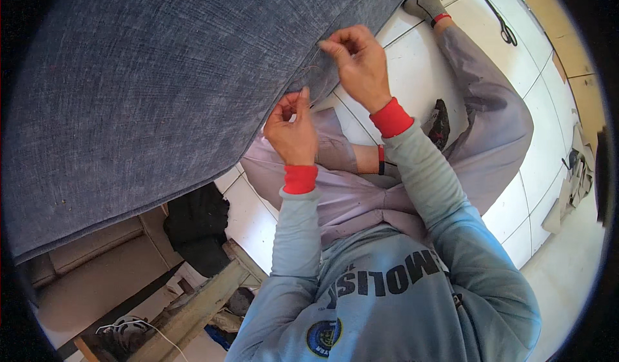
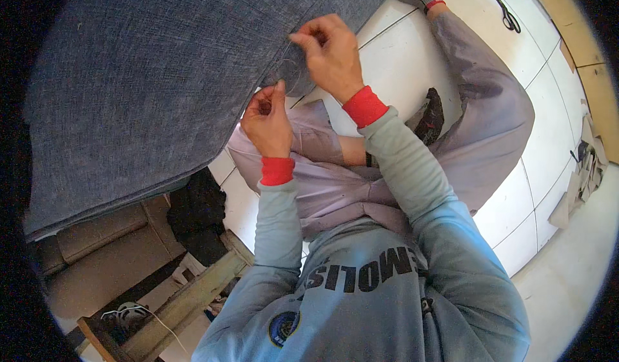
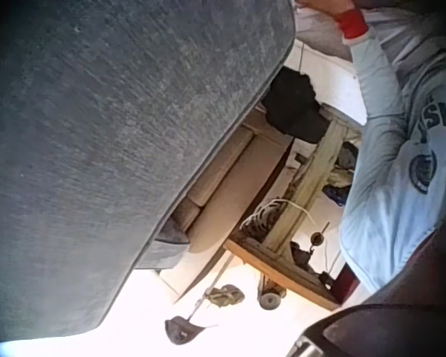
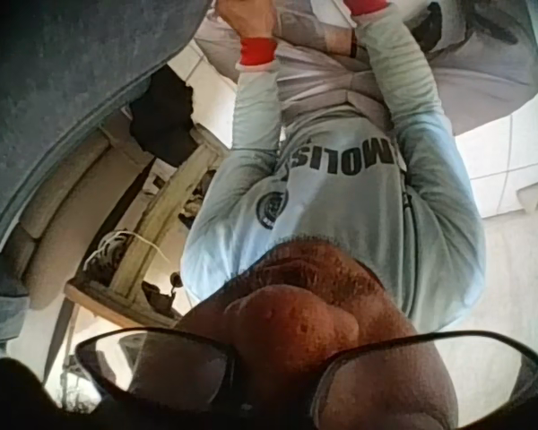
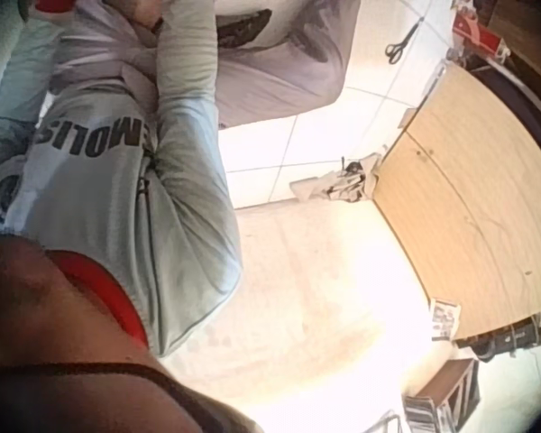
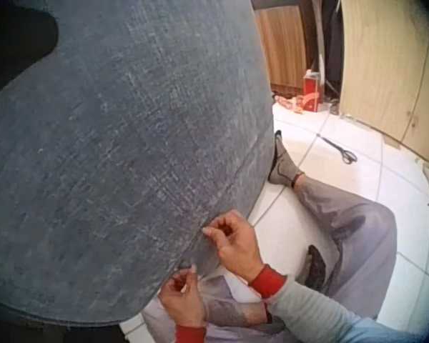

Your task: Hand-sewing a grey fabric cover onto a furniture component.

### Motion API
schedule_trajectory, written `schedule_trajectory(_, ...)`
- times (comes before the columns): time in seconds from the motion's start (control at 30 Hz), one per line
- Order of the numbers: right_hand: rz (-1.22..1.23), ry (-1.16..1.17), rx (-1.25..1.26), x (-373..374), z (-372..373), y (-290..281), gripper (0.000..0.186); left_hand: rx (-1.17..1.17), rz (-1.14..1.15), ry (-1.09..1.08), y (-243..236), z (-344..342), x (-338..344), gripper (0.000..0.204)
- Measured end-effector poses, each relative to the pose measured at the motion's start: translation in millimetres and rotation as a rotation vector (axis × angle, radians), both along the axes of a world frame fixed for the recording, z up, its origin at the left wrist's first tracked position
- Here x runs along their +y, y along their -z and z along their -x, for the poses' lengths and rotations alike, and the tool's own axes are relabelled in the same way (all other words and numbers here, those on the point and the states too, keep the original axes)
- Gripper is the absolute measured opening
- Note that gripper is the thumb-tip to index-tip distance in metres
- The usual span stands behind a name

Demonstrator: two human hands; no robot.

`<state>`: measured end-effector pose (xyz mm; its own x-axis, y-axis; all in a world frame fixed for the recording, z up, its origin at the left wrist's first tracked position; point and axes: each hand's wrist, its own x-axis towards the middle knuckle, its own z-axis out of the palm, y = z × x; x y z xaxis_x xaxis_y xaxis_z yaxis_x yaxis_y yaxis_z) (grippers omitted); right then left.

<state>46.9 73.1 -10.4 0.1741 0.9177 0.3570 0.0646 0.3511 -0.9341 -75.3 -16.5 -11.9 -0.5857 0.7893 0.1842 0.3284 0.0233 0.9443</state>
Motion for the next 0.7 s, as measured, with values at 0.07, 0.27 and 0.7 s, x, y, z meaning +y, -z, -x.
schedule_trajectory(0.07, 0.042, 0.009, 0.073, 5, -1, 4, 0.012, -0.071, 0.069, 0.091, -4, 7, -8, 0.019)
schedule_trajectory(0.27, 0.146, 0.027, 0.161, 3, 1, 2, 0.013, -0.105, 0.159, 0.197, -13, 10, -11, 0.019)
schedule_trajectory(0.7, 0.135, -0.170, 1.099, 17, -22, -25, 0.017, -0.215, 0.024, 0.182, 5, -2, -8, 0.030)
